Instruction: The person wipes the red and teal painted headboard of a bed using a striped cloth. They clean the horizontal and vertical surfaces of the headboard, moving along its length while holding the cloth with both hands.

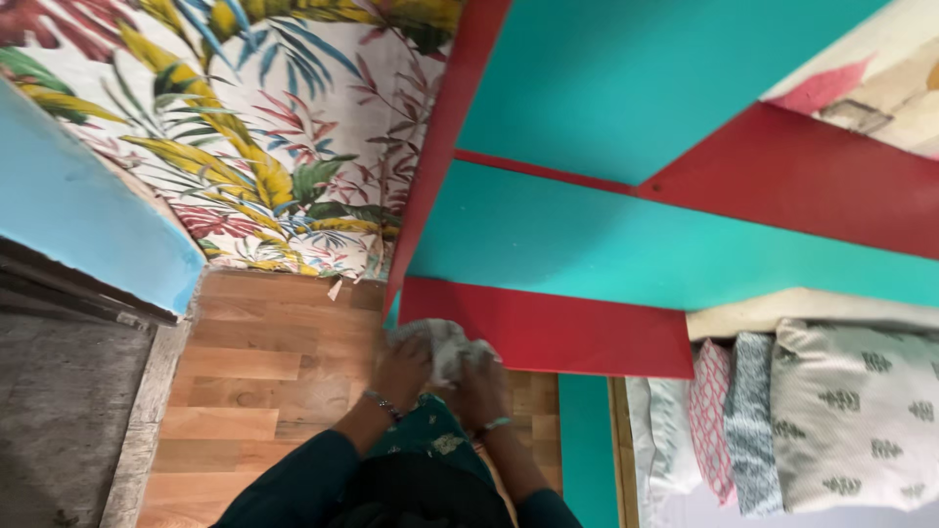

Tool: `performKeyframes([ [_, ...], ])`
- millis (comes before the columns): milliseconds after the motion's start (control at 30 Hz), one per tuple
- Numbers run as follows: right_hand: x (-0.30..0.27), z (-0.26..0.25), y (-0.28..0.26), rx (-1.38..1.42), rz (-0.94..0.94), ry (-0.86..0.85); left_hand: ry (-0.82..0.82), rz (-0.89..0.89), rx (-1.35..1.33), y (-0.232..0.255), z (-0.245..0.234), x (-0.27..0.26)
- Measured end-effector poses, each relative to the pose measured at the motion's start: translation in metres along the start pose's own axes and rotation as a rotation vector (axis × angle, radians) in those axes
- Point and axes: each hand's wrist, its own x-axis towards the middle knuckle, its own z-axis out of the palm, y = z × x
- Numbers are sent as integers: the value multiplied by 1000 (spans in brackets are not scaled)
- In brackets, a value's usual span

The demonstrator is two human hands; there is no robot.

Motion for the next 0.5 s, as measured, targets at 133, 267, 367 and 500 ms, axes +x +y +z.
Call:
performKeyframes([
  [133, 3, 25, -38, 241, -203, 18, 184, -66, -109, -34, 1, -60],
  [267, -11, 4, -37, 389, -299, -262, -49, -231, -231, -39, -36, -109],
  [367, -32, -27, -32, 550, -191, -269, -99, -443, -411, -3, -69, -105],
  [500, -55, -54, 12, 678, -130, 77, 172, -275, -542, 52, -111, -57],
])
